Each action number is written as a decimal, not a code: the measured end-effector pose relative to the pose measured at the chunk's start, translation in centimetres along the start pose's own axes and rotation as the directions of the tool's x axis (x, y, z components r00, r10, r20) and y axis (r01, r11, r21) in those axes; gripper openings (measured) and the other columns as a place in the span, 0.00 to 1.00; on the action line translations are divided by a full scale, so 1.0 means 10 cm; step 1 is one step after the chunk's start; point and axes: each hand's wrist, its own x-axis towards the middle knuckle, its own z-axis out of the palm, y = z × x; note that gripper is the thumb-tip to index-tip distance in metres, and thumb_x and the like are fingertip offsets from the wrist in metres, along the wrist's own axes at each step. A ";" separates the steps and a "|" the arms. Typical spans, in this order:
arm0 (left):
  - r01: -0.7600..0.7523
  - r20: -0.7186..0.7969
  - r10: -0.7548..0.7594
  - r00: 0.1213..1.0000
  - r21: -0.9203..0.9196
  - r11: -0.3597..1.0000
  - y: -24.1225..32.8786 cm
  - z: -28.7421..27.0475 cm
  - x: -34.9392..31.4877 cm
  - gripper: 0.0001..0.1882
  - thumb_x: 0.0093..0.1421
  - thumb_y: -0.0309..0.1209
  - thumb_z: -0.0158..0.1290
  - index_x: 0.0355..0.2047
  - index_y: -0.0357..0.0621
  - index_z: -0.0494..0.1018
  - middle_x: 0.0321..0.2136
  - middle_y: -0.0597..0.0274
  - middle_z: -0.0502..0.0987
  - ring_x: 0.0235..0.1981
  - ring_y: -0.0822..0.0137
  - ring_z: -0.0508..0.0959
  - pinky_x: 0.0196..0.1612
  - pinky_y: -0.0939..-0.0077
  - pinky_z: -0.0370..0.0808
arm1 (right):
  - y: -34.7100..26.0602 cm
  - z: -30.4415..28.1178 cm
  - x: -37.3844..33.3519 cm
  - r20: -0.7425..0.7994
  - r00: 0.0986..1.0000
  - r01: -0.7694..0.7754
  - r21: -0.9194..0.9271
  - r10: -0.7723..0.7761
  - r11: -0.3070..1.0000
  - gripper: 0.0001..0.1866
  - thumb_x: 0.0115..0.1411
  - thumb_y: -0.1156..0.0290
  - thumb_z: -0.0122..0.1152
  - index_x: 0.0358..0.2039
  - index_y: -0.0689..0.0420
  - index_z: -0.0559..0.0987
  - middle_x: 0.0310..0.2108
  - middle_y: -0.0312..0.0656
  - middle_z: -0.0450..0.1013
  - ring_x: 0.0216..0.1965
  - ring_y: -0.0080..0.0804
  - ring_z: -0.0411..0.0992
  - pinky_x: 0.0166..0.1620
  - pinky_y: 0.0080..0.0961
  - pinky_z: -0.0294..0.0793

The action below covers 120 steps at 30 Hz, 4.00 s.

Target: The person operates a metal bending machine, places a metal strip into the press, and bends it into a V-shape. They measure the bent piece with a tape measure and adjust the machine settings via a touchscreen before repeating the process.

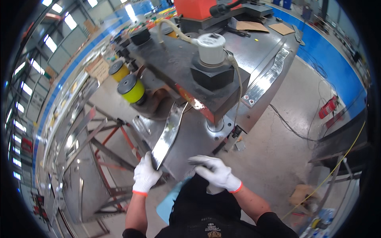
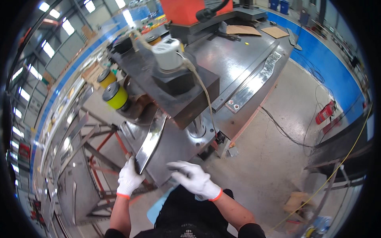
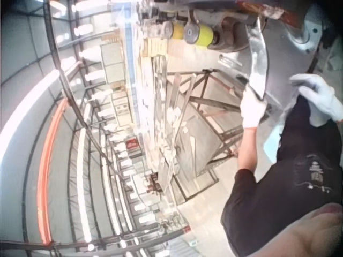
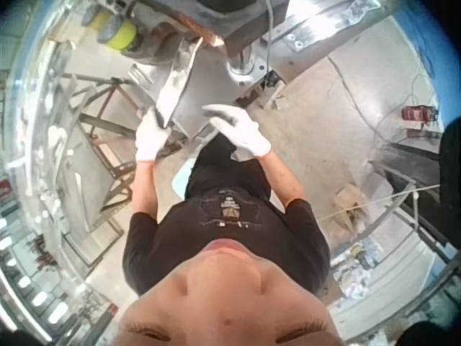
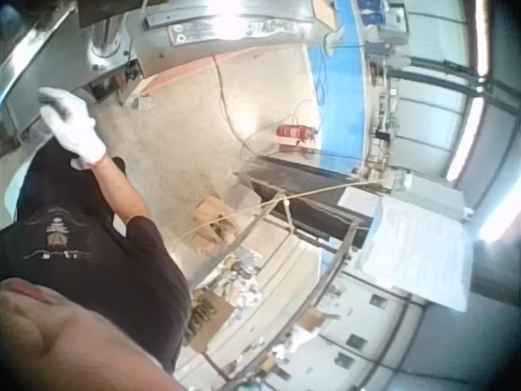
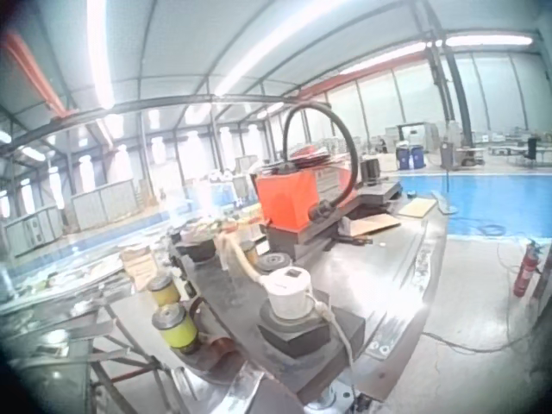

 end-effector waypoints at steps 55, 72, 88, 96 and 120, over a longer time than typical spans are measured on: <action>-0.168 -0.227 0.080 0.971 -0.399 0.902 4.50 0.08 0.57 0.41 0.41 0.30 0.65 0.61 0.44 0.69 0.38 0.49 0.77 0.36 0.43 0.80 0.39 0.50 0.78 | -1.58 -4.75 0.14 -0.639 0.673 0.094 0.573 0.372 0.814 0.26 0.70 0.66 0.63 0.63 0.66 0.72 0.48 0.54 0.79 0.42 0.44 0.82 0.49 0.40 0.83; 0.127 0.010 -0.126 0.992 -0.009 0.992 5.00 -0.26 3.68 0.44 0.42 0.26 0.63 0.65 0.43 0.70 0.46 0.47 0.81 0.49 0.47 0.81 0.55 0.59 0.78 | -0.99 -8.11 -2.74 -0.768 0.060 0.001 0.638 0.637 0.770 0.18 0.68 0.62 0.65 0.54 0.57 0.78 0.42 0.48 0.80 0.37 0.44 0.80 0.41 0.42 0.82; -0.174 -0.230 0.111 0.967 -0.275 0.946 8.55 0.03 4.38 0.26 0.59 0.32 0.61 0.58 0.41 0.74 0.45 0.44 0.80 0.46 0.44 0.81 0.51 0.54 0.78 | -1.20 -9.87 -1.26 -0.746 0.267 -0.036 0.624 0.610 0.780 0.24 0.69 0.65 0.64 0.60 0.65 0.73 0.43 0.56 0.79 0.38 0.46 0.82 0.42 0.42 0.85; -0.381 -0.159 0.346 0.925 -0.366 0.849 10.76 0.68 5.16 0.35 0.58 0.43 0.65 0.62 0.40 0.68 0.55 0.41 0.74 0.58 0.42 0.74 0.61 0.49 0.71 | -1.57 -10.90 -0.50 -0.766 0.328 -0.335 0.454 0.554 0.826 0.22 0.73 0.66 0.59 0.62 0.66 0.73 0.45 0.54 0.81 0.41 0.41 0.83 0.45 0.35 0.84; -0.191 -0.099 0.176 0.979 -0.169 0.967 13.31 0.91 6.95 0.41 0.50 0.46 0.72 0.64 0.52 0.72 0.59 0.48 0.72 0.59 0.44 0.71 0.62 0.49 0.69 | -1.85 -15.98 1.45 -0.397 0.784 -0.479 0.100 0.476 0.872 0.24 0.72 0.67 0.60 0.62 0.69 0.74 0.47 0.50 0.81 0.42 0.35 0.81 0.48 0.32 0.84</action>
